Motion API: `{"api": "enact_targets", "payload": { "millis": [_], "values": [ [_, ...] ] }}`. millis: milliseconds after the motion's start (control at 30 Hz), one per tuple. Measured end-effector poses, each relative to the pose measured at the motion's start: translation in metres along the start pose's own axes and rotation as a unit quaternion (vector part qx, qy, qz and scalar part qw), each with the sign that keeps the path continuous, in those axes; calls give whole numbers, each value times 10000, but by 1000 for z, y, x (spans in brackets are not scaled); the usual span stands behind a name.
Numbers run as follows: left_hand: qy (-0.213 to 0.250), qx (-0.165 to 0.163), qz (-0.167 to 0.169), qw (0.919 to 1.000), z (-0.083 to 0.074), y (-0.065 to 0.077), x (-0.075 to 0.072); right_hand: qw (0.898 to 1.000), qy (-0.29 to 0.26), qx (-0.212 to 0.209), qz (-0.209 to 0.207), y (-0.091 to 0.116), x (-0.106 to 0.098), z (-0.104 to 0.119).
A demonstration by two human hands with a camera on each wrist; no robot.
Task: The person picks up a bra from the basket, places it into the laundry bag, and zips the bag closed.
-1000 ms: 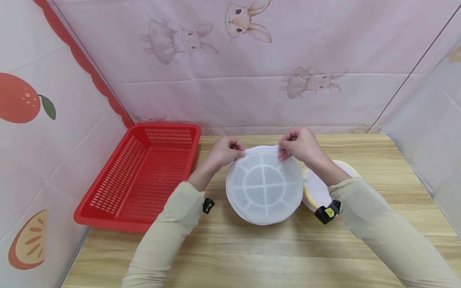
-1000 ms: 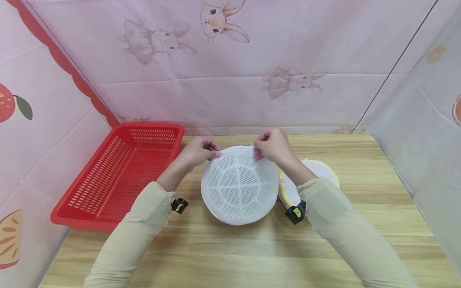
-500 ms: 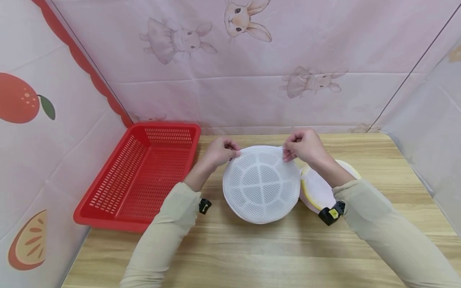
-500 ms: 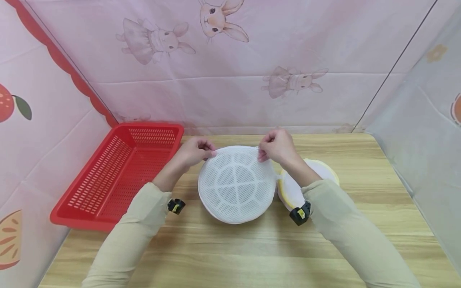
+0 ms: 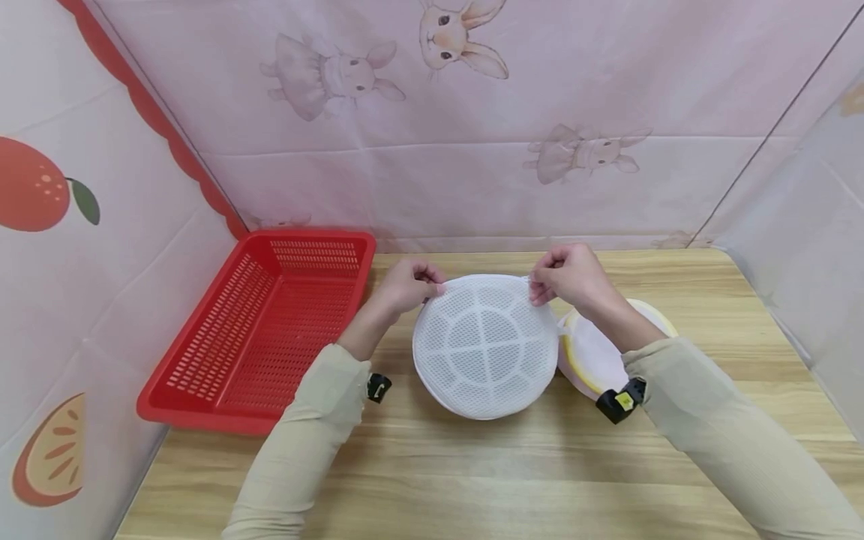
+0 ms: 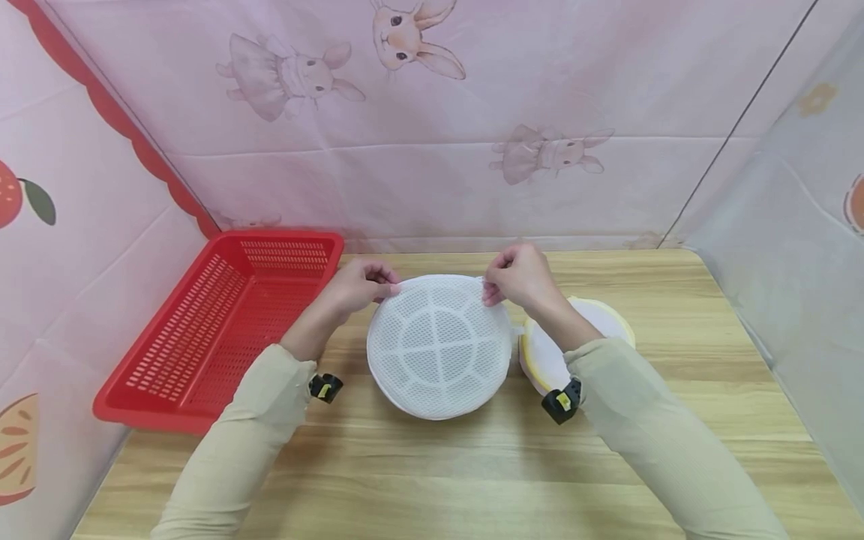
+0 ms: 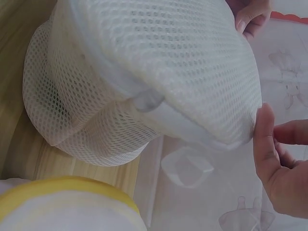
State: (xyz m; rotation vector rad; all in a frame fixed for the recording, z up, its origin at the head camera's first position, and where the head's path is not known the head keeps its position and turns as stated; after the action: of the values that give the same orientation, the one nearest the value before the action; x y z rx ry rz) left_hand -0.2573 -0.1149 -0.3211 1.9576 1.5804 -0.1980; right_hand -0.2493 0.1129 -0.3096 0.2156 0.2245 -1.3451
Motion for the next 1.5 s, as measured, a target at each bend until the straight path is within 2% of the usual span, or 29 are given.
{"api": "enact_targets", "payload": {
  "millis": [267,467,667,833,1100,1333,1500],
  "values": [
    [-128,82,206,9997,-4,1,-5,9999,97,-51,15,-3,3,6],
    [-465,-28,201,9987,-8,0,-5,9999,76,-110,-43,-5,4,9],
    [-796,105,131,9967,-12,-1,-4,9997,5,-249,-66,-8,8,15],
    [-844,297,149,9959,-19,-1,-1,9995,-62,-299,-46,-10,12,21],
    [-867,410,312,9949,-32,1,12,9990,-96,-433,41,-12,21,32],
    [-802,514,451,9944,-34,-1,20,9988,119,-467,44,-12,22,32],
    [-813,475,328,9950,-34,0,20,9986,302,-430,67,-12,20,31]
  ]
}}
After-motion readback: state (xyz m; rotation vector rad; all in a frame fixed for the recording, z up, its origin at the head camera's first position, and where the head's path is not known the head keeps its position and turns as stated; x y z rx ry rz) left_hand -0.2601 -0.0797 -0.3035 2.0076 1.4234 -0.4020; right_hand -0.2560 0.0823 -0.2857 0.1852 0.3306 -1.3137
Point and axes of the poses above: each hand's wrist, its own y-axis away from the middle knuckle, its own x-axis out of the palm, z = x × y, the point moved 4 cm from there along -y, towards the middle knuckle, and after that the axes turned 9 degrees about -x, right-handed, at the moved point
